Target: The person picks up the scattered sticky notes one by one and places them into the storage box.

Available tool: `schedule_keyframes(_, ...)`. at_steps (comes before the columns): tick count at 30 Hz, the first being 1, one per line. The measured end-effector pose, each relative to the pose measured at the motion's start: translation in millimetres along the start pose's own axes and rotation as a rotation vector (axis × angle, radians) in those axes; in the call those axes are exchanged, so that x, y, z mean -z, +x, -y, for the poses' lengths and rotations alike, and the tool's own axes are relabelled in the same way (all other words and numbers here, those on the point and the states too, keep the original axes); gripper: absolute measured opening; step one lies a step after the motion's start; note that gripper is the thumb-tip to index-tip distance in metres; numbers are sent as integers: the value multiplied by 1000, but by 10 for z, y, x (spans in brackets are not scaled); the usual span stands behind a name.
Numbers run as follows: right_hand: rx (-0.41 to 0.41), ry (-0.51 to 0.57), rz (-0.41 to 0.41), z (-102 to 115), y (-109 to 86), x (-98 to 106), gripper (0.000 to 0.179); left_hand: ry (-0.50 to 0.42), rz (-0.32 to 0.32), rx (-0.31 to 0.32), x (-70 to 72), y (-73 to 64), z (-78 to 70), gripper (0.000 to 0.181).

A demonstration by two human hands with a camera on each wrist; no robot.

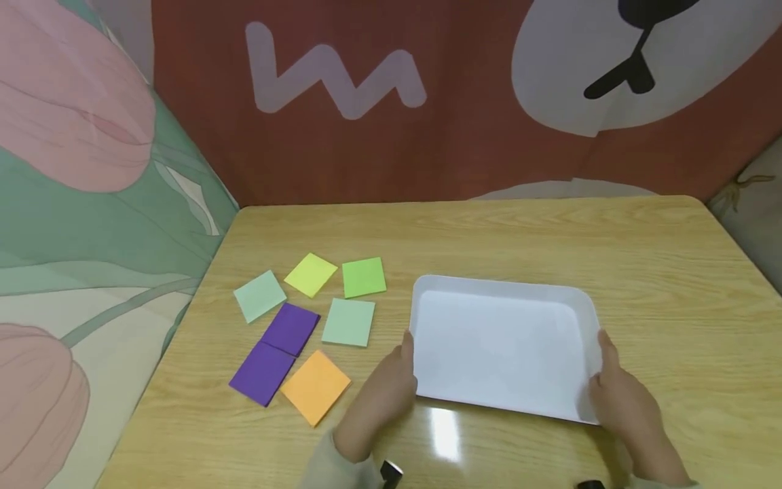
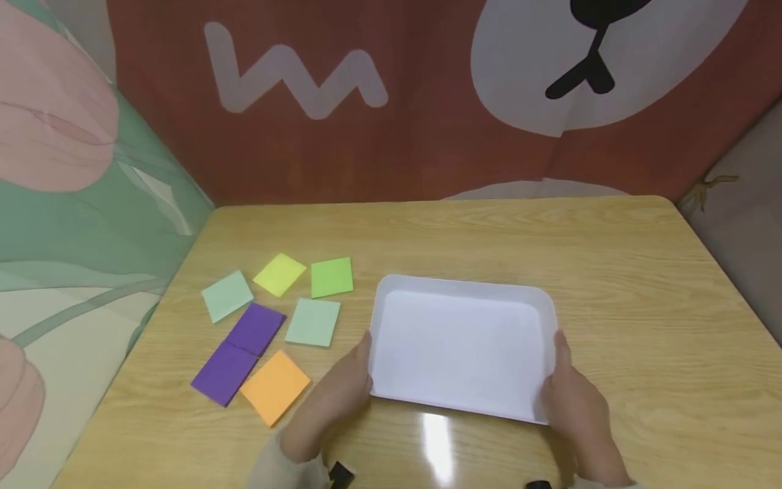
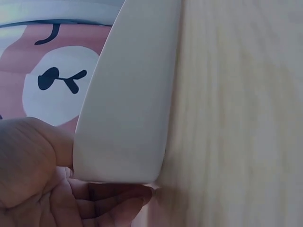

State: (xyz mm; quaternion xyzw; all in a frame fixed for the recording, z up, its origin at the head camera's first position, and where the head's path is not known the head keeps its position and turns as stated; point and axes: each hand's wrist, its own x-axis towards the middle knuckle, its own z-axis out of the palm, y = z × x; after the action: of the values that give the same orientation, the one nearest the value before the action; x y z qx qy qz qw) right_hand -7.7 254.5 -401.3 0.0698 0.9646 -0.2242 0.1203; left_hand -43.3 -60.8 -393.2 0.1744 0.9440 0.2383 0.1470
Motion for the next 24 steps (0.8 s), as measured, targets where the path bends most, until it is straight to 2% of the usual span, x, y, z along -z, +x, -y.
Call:
schedule_keyframes(2, 8, 2, -1, 11, -8, -10, 62, -35, 8, 15, 8, -51, 42, 56)
schedule_keyframes(5, 24, -3, -10, 38, -17, -23, 61, -74, -18, -10, 36, -152, 137, 55)
schedule_keyframes(9, 35, -10, -17, 66, -23, -23, 60, -94, -106, -58, 92, -318, 268, 51)
schedule_keyframes(11, 38, -14, -18, 79, -19, -24, 60, -90, -162, -46, 110, -413, 331, 48)
schedule_keyframes(17, 37, -23, -26, 112, -24, -12, 60, -105, -292, 123, 146, -639, 540, 56)
schedule_keyframes(20, 39, -21, -23, 122, -25, -11, 60, -65, -314, 190, 188, -701, 653, 64)
schedule_keyframes(24, 38, -15, -22, 128, -15, -29, 59, -16, -301, 237, 255, -737, 765, 70)
